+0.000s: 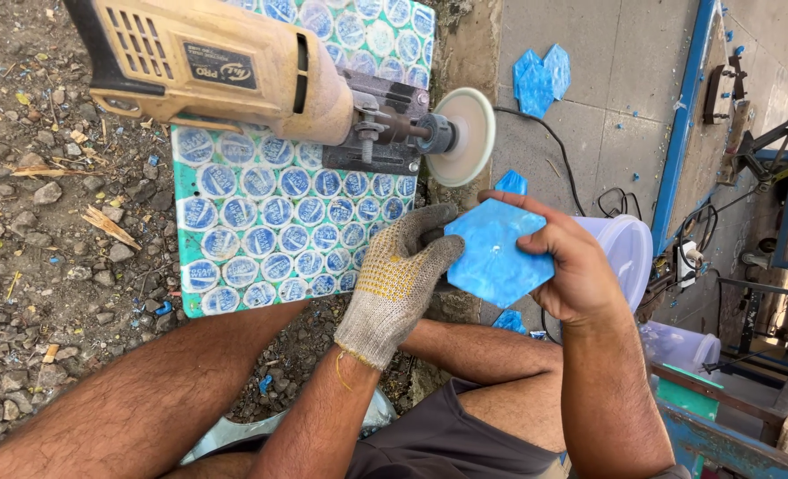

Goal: The person sits on the ground holding blue hexagonal plastic pieces and presses their edges against a spinning grinding wheel on a mounted rotary tool, smoothing the edges. They rotate each piece to grind different sides, set finished pieces on the ground, and pick up new pieces to continue.

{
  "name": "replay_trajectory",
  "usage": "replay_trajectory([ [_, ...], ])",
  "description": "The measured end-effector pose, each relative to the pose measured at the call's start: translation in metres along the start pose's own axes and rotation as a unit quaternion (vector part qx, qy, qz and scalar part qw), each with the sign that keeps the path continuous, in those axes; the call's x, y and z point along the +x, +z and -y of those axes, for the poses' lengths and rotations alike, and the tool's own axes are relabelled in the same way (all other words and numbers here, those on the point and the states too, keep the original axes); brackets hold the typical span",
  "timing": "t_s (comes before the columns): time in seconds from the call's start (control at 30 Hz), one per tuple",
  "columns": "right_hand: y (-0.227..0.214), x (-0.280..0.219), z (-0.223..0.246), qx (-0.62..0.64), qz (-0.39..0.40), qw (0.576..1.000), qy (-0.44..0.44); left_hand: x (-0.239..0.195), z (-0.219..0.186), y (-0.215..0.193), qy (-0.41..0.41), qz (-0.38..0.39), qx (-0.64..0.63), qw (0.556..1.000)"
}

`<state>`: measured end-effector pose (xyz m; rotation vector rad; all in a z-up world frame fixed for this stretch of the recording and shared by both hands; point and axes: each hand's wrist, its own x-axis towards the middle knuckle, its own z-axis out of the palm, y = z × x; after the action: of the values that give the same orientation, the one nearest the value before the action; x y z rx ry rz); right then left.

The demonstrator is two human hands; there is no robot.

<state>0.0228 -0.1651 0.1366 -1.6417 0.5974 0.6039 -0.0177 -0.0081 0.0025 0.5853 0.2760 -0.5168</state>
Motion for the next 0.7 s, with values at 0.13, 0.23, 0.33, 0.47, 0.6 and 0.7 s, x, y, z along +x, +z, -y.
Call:
replay_trajectory([
  [0.13, -0.013, -0.015, -0.014, 0.033, 0.032, 0.999, -0.015, -0.013, -0.015, 0.011, -0.004, -0.018, 0.116, 0.993],
  [0.23, -0.016, -0.022, -0.022, 0.056, 0.071, 0.996, -0.026, -0.017, -0.015, 0.018, 0.009, -0.069, 0.173, 0.982],
  [0.33, -0.015, -0.028, -0.035, 0.068, 0.048, 0.995, -0.057, -0.016, -0.005, 0.019, -0.009, -0.118, 0.16, 0.98],
  [0.47, -0.014, -0.03, -0.057, 0.006, 0.047, 0.984, -0.172, -0.013, 0.01, 0.014, 0.085, -0.175, 0.147, 0.97],
  [0.6, -0.001, -0.025, -0.06, -0.031, 0.054, 0.964, -0.259, -0.012, 0.015, 0.017, 0.061, -0.214, 0.102, 0.97],
  [0.7, -0.003, -0.014, -0.073, -0.022, 0.09, 0.954, -0.286, -0.009, 0.019, 0.019, 0.056, -0.229, 0.078, 0.969],
])
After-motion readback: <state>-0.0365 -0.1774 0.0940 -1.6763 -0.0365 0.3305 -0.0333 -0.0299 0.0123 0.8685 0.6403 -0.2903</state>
